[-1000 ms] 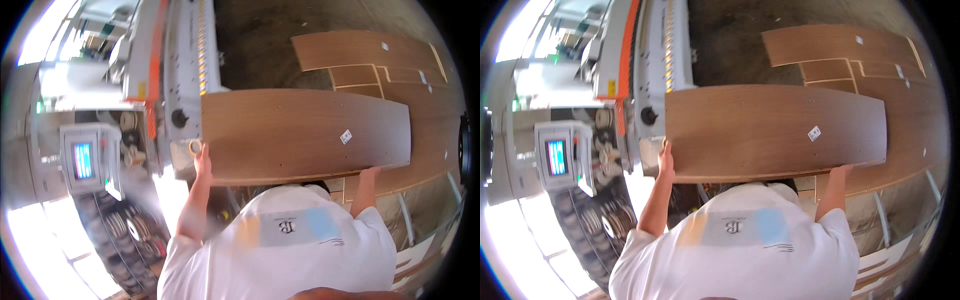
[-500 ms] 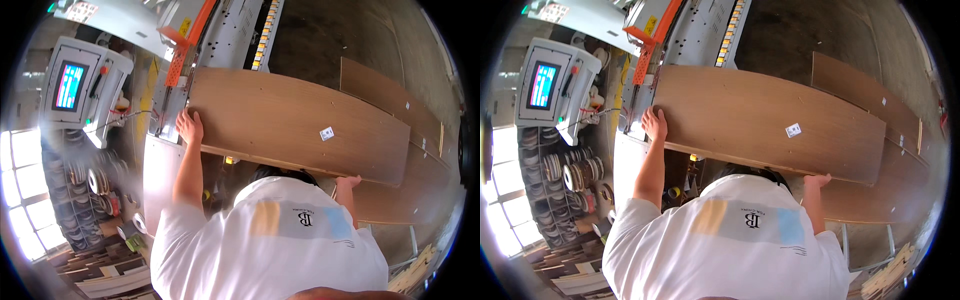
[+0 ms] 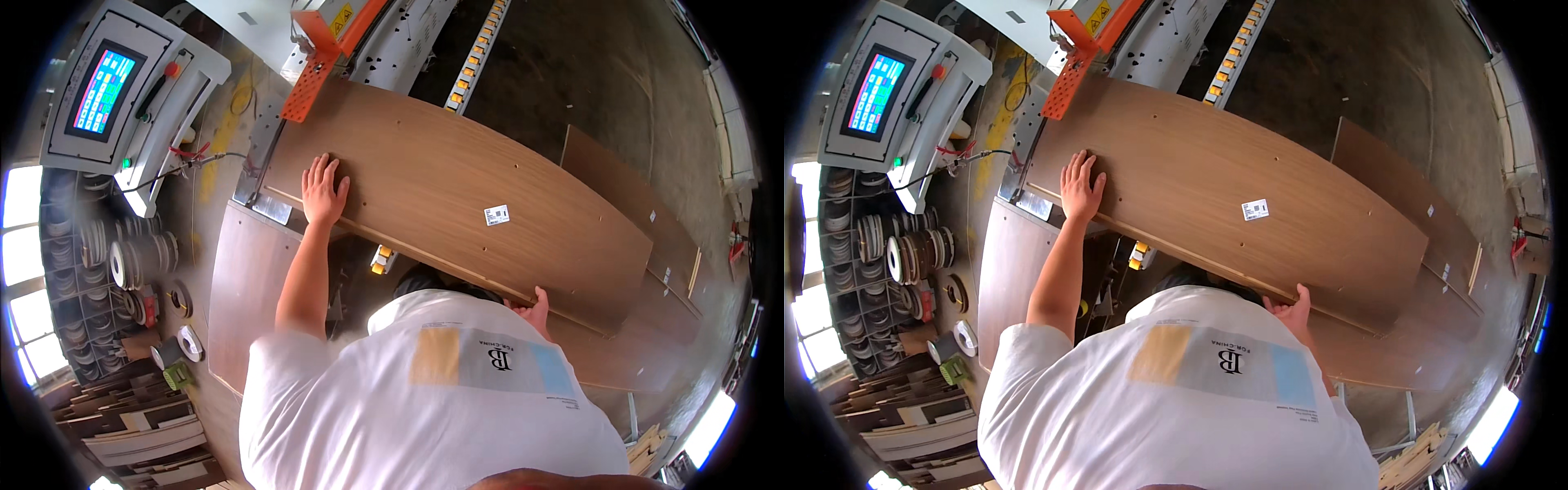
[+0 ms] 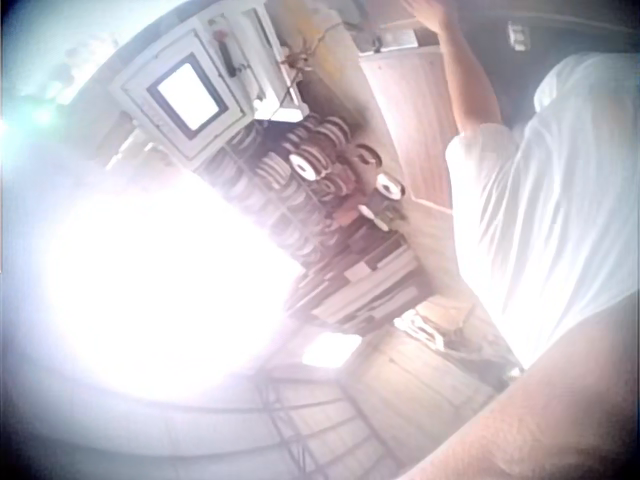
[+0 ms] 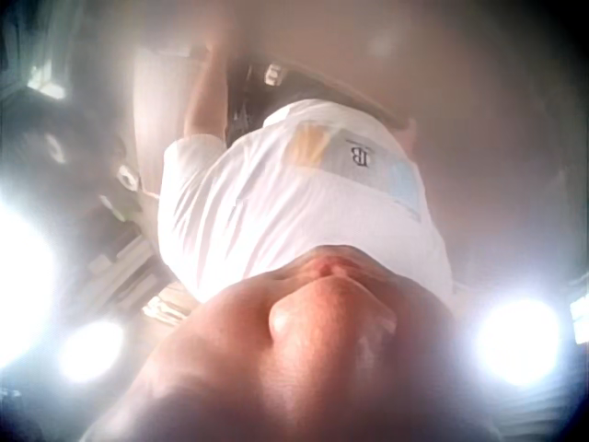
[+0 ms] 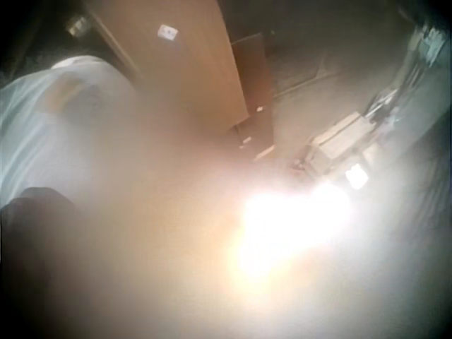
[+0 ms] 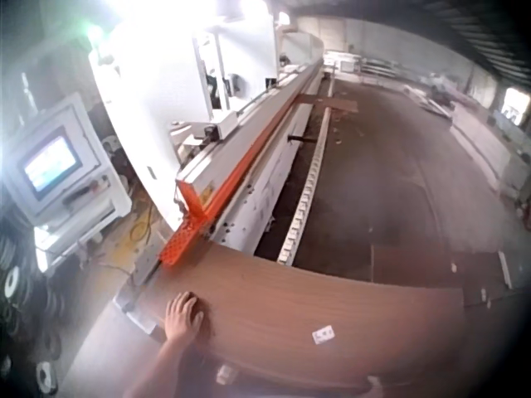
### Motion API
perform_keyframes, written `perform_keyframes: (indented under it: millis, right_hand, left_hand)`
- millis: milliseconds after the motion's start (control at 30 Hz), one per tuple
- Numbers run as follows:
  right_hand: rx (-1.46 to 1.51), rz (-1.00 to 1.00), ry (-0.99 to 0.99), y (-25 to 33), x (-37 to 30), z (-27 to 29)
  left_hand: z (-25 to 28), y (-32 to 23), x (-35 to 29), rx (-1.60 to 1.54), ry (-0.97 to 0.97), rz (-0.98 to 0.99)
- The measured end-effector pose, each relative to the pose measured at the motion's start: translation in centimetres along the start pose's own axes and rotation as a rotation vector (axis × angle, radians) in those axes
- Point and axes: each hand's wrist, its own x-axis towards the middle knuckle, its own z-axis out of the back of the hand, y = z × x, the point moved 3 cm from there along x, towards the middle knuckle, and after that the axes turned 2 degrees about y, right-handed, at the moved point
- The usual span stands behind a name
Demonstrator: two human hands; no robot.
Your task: The person repeatedly picks up flat-pack wooden panels from the floor, places them on a conveyor-like machine, and uses a handheld tool to apply fasteners or seal edges. They then remove the panels and stack them on the floor, repeating the process for multiple pieces.
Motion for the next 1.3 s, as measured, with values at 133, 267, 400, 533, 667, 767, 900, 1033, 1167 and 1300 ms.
perform_keyframes:
  millis: [133, 267, 400, 533, 667, 767, 900, 1033, 1167, 1300]
  right_hand:
    - [-0.043, -0.007, 0.071, -1.1, 0.0, -1.6]
    - [0.012, 0.049, 0.030, -1.3, -0.6, -2.9]
    - [0.020, 0.101, -0.064, 0.7, 1.8, -3.1]
    - [0.031, 0.187, -0.118, 3.3, 3.9, -6.4]
    - [0.004, 0.256, -0.017, 5.4, 4.4, -9.2]
    - [0.088, 0.282, 0.228, 6.7, 4.3, -11.2]
    - [0.147, 0.288, 0.177, 8.4, 6.7, -12.3]
    - [-0.252, 0.500, 0.161, 9.8, 7.9, -11.5]
    - [-0.877, 0.626, 0.218, 8.8, 8.8, -5.7]
    - [-1.475, 0.869, 0.004, 6.2, 7.1, 2.4]
  left_hand:
    - [0.1, 1.7, 1.4, -0.012, -0.001, -0.008]
    - [0.1, 1.7, 2.4, -0.059, -0.004, -0.036]
    - [-0.7, 1.0, 4.9, -0.067, -0.047, -0.062]
    - [-2.2, 0.6, 8.5, -0.069, -0.102, -0.080]
    - [-3.4, -0.7, 12.3, -0.080, -0.134, -0.120]
    - [-3.8, -2.0, 15.3, -0.122, -0.204, -0.226]
    - [-5.6, -2.0, 17.0, -0.128, -0.292, -0.309]
    - [-6.6, -7.1, 16.0, -0.102, -0.217, -0.385]
    - [-7.4, -15.8, 9.5, -0.519, -0.121, -0.438]
    - [-7.0, -24.6, 0.6, -0.920, 0.183, -0.499]
